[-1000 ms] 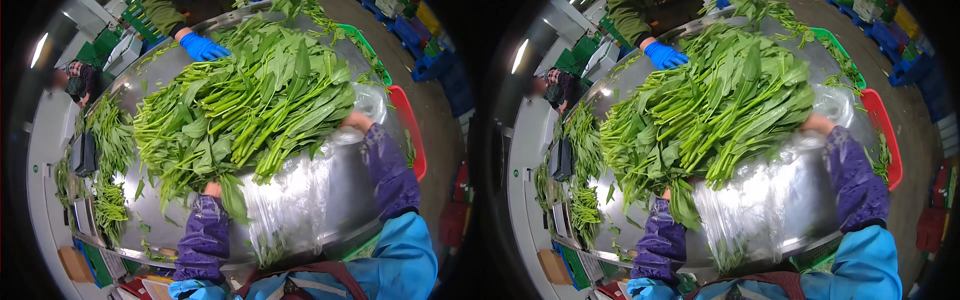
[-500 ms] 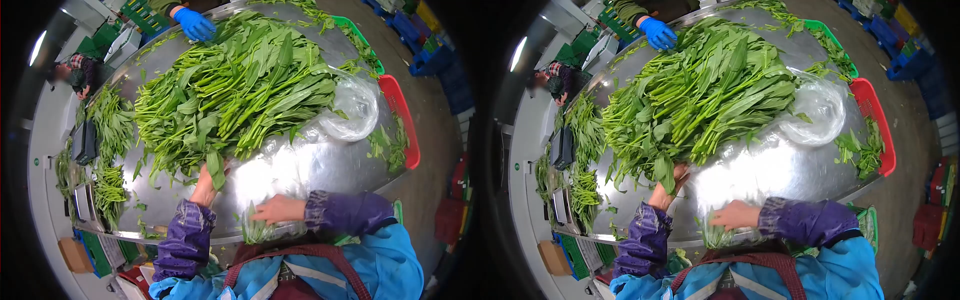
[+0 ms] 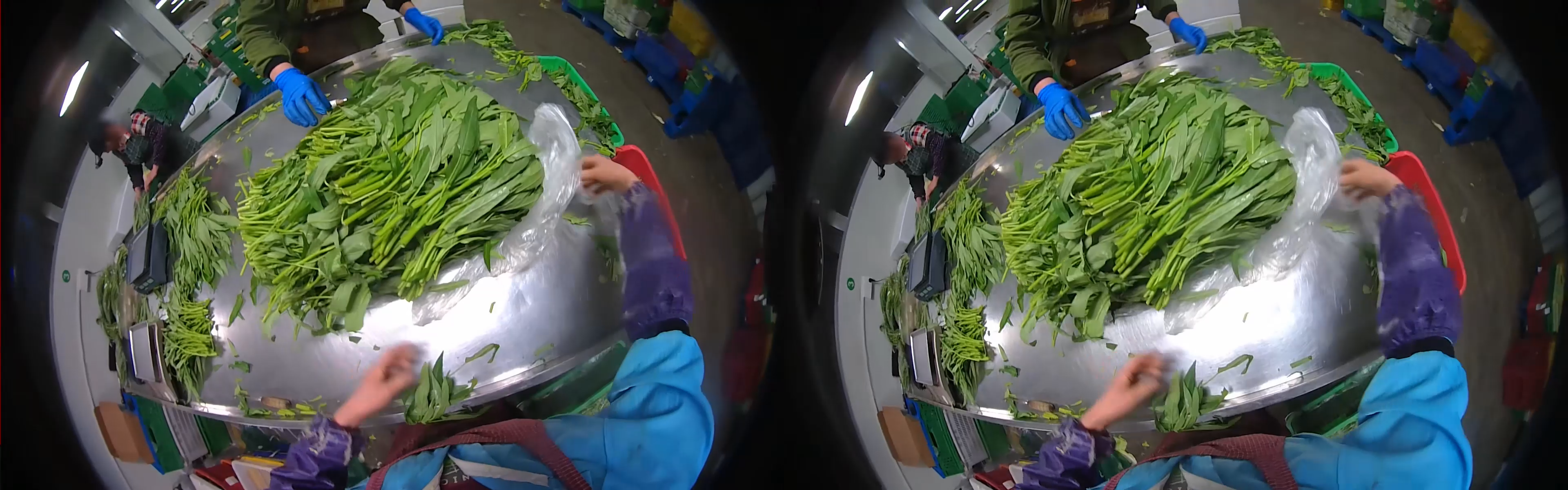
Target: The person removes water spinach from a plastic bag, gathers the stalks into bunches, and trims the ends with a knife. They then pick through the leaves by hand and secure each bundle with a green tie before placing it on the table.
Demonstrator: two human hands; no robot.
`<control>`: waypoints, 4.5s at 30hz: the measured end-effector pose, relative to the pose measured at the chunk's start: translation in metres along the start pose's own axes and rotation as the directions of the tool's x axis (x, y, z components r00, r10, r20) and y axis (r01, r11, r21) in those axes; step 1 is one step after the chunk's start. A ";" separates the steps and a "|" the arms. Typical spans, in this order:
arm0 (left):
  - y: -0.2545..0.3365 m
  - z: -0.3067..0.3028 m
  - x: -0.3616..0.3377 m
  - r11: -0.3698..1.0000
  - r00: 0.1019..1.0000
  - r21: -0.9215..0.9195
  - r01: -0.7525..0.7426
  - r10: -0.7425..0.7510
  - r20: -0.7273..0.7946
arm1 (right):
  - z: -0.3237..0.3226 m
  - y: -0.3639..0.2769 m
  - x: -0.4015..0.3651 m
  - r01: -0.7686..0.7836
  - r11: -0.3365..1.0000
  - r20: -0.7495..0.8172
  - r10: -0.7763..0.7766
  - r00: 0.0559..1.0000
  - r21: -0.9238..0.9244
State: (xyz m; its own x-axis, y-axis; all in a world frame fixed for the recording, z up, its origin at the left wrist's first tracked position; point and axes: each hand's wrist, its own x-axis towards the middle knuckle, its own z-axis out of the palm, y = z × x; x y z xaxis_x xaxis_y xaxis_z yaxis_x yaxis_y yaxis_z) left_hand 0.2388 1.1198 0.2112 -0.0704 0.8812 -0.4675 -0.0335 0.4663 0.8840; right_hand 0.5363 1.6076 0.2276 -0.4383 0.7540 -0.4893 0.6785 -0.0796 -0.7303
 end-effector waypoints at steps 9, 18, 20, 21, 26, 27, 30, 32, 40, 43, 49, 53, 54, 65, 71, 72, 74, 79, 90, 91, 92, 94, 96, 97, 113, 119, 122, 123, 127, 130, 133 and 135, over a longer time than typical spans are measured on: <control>-0.043 0.026 -0.019 0.864 0.959 0.457 -0.211 0.093 0.267 | 0.006 -0.066 -0.070 0.433 0.894 -0.393 -0.442 0.806 -0.116; 0.095 -0.015 0.044 0.897 0.973 -0.400 -0.186 0.113 -0.199 | 0.132 -0.125 -0.148 0.702 0.678 0.256 -0.654 0.712 -0.220; 0.102 -0.013 0.052 0.791 0.969 -0.562 -0.242 0.168 -0.182 | 0.139 -0.121 -0.153 0.636 0.772 0.298 -0.609 0.735 0.011; 0.106 -0.010 0.053 0.735 0.967 -0.631 -0.249 0.146 -0.210 | 0.145 -0.117 -0.154 0.644 0.764 0.391 -0.583 0.712 -0.033; 0.097 0.002 0.054 0.585 0.976 -0.781 -0.219 0.116 -0.187 | 0.219 -0.075 -0.159 0.682 0.724 0.397 -0.661 0.637 0.110; 0.090 0.005 0.055 0.557 0.979 -0.806 -0.201 0.125 -0.158 | 0.229 -0.074 -0.165 0.664 0.731 0.397 -0.662 0.636 0.155; 0.079 0.013 0.051 0.553 0.994 -0.826 -0.111 0.081 -0.079 | 0.236 -0.081 -0.182 0.518 0.852 0.423 -0.497 0.758 0.071; 0.072 0.018 0.047 0.575 0.996 -0.814 -0.080 0.070 -0.048 | 0.228 -0.072 -0.183 0.599 0.794 0.365 -0.590 0.720 0.101; 0.020 0.019 0.011 0.749 0.980 -0.656 0.096 -0.186 -0.070 | 0.082 -0.016 -0.160 0.410 0.896 -0.349 -0.445 0.825 -0.172; 0.002 0.016 -0.001 0.731 0.965 -0.671 0.125 -0.247 -0.090 | 0.076 -0.018 -0.162 0.322 0.890 -0.493 -0.132 0.860 0.323; -0.018 0.021 -0.009 0.680 0.958 -0.725 0.112 -0.269 -0.104 | 0.125 -0.057 -0.146 0.409 0.484 -0.439 -0.057 0.897 0.773; -0.017 0.027 -0.012 0.705 0.973 -0.702 0.103 -0.219 -0.078 | 0.153 -0.080 -0.141 0.344 0.437 -0.305 -0.159 0.939 0.831; -0.020 0.028 -0.015 0.697 0.969 -0.710 0.098 -0.228 -0.091 | 0.158 -0.082 -0.139 0.326 0.438 -0.291 -0.146 0.945 0.838; -0.059 0.024 -0.048 0.875 0.928 -0.344 0.342 -0.372 -0.024 | 0.103 -0.039 -0.143 0.476 0.347 -0.432 -0.199 0.879 0.808; -0.043 0.015 -0.048 0.929 0.940 -0.191 0.316 -0.334 -0.065 | 0.122 -0.061 -0.152 0.264 0.540 -0.157 -0.237 0.959 0.799; -0.042 0.015 -0.048 0.935 0.945 -0.178 0.307 -0.322 -0.063 | 0.135 -0.061 -0.157 0.212 0.709 0.024 -0.307 0.951 0.673; -0.038 0.016 -0.048 0.938 0.948 -0.172 0.300 -0.313 -0.054 | 0.176 -0.043 -0.169 0.241 0.893 0.160 -0.320 0.934 0.379; -0.039 0.020 -0.047 0.944 0.962 -0.205 0.259 -0.272 -0.037 | 0.231 0.009 -0.196 0.759 0.183 0.468 -0.691 0.551 -0.625; -0.047 0.024 -0.052 0.956 0.971 -0.209 0.208 -0.228 -0.076 | 0.180 -0.057 -0.152 0.485 0.624 -0.112 -0.676 0.729 -0.612; -0.048 0.025 -0.053 0.954 0.970 -0.214 0.210 -0.231 -0.076 | 0.154 -0.045 -0.126 0.481 0.665 -0.321 -0.720 0.615 -0.572; -0.050 0.024 -0.054 0.955 0.967 -0.189 0.230 -0.245 -0.063 | 0.123 -0.047 -0.112 0.371 0.757 -0.450 -0.630 0.633 -0.539; -0.050 0.024 -0.051 0.957 0.966 -0.166 0.240 -0.252 -0.055 | 0.072 -0.051 -0.105 0.250 0.762 -0.540 -0.612 0.578 -0.597; -0.049 0.029 -0.052 0.947 0.960 -0.185 0.264 -0.277 -0.048 | 0.096 -0.081 -0.130 0.370 0.584 -0.405 -0.791 0.459 -0.722; -0.050 0.030 -0.052 0.945 0.959 -0.186 0.268 -0.281 -0.045 | 0.124 -0.081 -0.141 0.550 0.505 -0.241 -0.843 0.481 -0.665; -0.047 0.039 -0.046 0.953 0.966 -0.182 0.243 -0.255 -0.047 | 0.246 -0.062 -0.107 0.738 0.095 0.512 -0.661 0.548 -0.668; -0.038 0.035 -0.048 0.958 0.970 -0.183 0.222 -0.236 -0.057 | 0.247 -0.016 -0.127 0.705 0.038 0.496 -0.685 0.535 -0.708; -0.039 0.027 -0.051 0.959 0.970 -0.191 0.209 -0.228 -0.088 | 0.219 -0.007 -0.138 0.672 0.020 0.453 -0.724 0.520 -0.740; -0.039 0.024 -0.051 0.961 0.971 -0.198 0.191 -0.215 -0.108 | 0.202 -0.015 -0.147 0.664 0.076 0.404 -0.741 0.537 -0.744; -0.025 0.016 -0.046 0.963 0.962 -0.195 0.184 -0.217 -0.164 | 0.145 -0.039 -0.174 0.660 0.386 0.084 -0.823 0.562 -0.644; 0.007 0.024 -0.028 0.989 0.989 -0.129 0.069 -0.085 -0.123 | 0.129 -0.060 -0.196 0.648 0.686 -0.133 -0.714 0.688 -0.330; 0.062 0.040 0.011 0.942 0.949 0.142 -0.304 0.312 -0.038 | 0.140 -0.066 -0.204 0.668 0.728 -0.092 -0.684 0.724 -0.153; 0.096 0.058 0.033 0.879 0.893 0.191 -0.438 0.450 -0.021 | 0.160 -0.069 -0.209 0.671 0.740 -0.036 -0.672 0.739 -0.048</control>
State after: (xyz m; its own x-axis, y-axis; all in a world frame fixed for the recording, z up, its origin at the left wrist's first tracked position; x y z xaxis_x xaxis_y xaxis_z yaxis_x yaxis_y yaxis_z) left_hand 0.2914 1.1985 0.2808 -0.0991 0.9949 -0.0197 0.1914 0.0385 0.9808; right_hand 0.4865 1.3514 0.3038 -0.7590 0.6344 0.1463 0.2367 0.4783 -0.8457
